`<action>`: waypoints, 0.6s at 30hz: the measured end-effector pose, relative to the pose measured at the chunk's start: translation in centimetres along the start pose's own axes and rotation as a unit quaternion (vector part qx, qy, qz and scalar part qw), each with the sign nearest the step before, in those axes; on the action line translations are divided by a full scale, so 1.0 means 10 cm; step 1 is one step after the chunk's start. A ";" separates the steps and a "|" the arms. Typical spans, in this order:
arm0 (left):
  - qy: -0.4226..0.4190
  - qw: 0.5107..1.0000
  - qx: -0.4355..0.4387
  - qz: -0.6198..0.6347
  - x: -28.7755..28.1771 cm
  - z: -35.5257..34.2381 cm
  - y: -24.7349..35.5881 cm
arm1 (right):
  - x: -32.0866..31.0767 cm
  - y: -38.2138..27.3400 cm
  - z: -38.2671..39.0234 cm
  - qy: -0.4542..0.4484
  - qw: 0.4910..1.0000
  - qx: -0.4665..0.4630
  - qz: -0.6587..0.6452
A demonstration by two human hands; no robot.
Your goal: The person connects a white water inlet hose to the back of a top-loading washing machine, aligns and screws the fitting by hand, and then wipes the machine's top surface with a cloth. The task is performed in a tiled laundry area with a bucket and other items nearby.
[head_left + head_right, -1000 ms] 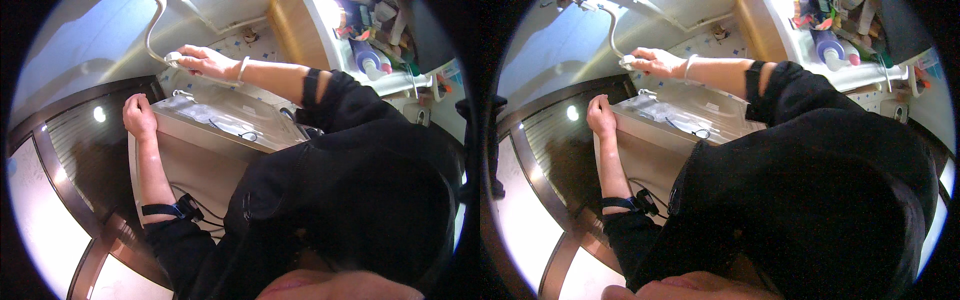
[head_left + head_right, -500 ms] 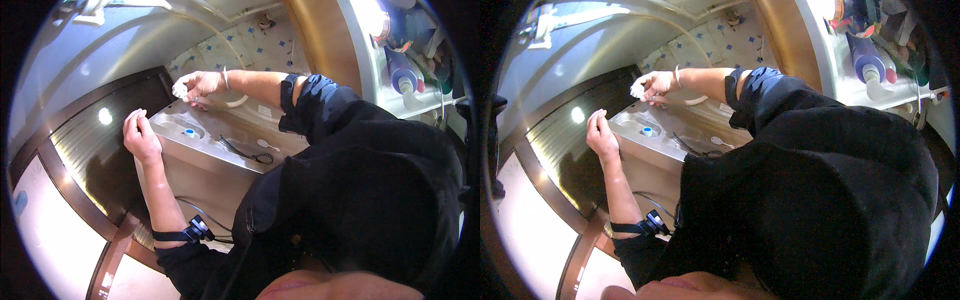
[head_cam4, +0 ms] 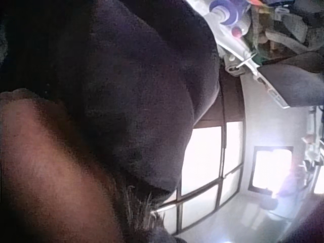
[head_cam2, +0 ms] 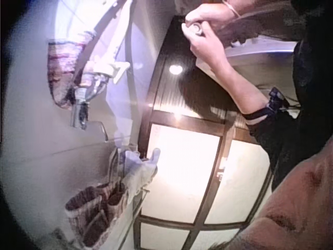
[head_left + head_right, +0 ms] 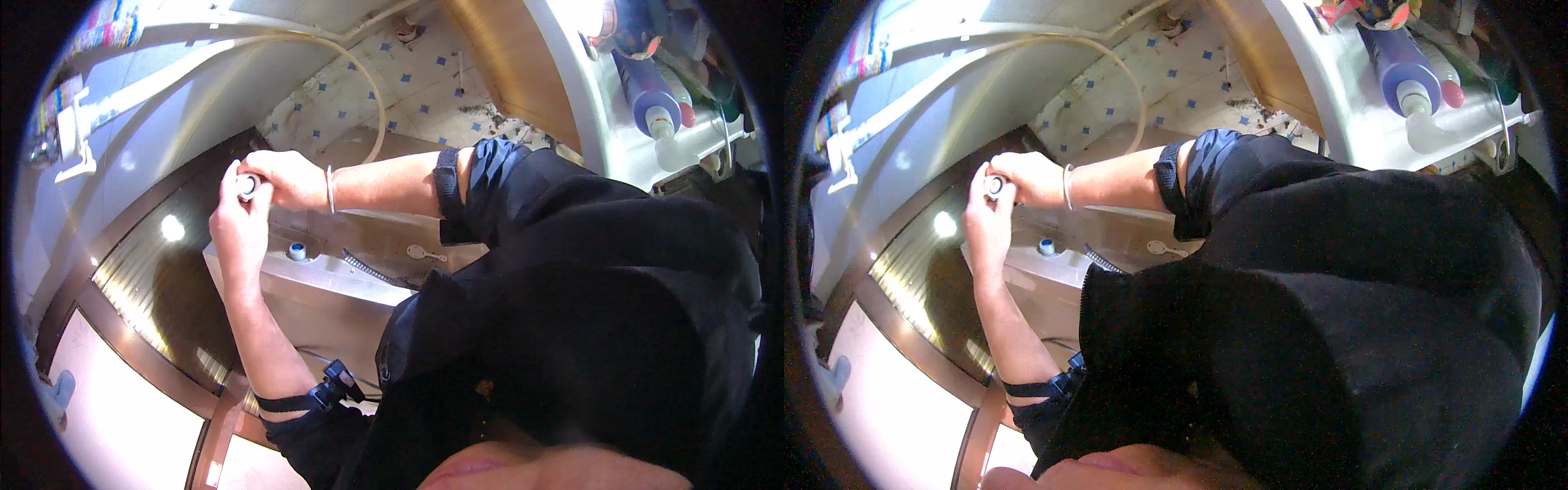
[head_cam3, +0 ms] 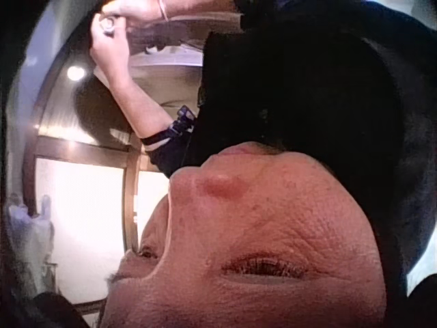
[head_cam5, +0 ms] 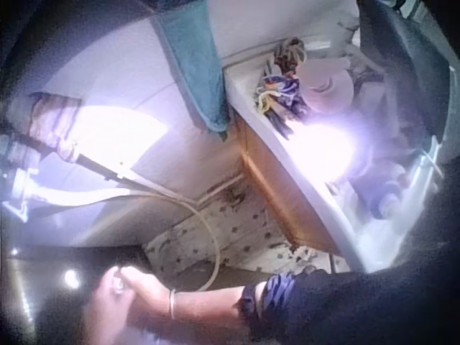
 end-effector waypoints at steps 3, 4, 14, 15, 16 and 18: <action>0.028 0.991 -0.075 0.106 0.01 -0.13 -0.04 | -0.03 0.00 -0.09 -0.001 1.000 0.010 -0.006; 0.060 0.995 -0.007 0.077 -0.01 -0.18 0.01 | -0.04 -0.01 -0.13 0.016 1.000 -0.004 0.010; 0.092 0.983 0.078 0.140 -0.09 -0.23 0.17 | -0.51 0.66 -0.20 -0.298 0.933 0.180 -0.092; 0.101 0.980 0.045 0.167 -0.13 -0.24 0.18 | -0.53 0.77 -0.05 -0.383 0.892 0.232 -0.068; 0.105 0.982 0.048 0.151 -0.17 -0.24 0.22 | -0.52 0.83 0.09 -0.457 0.864 0.210 -0.007; 0.085 0.978 0.118 0.147 -0.23 -0.18 0.37 | -0.44 0.95 0.32 -0.501 0.837 0.195 0.097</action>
Point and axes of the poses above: each hand's wrist, its own z-axis away from the middle knuckle, its own x-axis out of the palm, y = z × x, the point moved 4 cm from there along -z, towards the middle knuckle, and after that the axes turned 1 degree about -z, right-handed, at the moved point
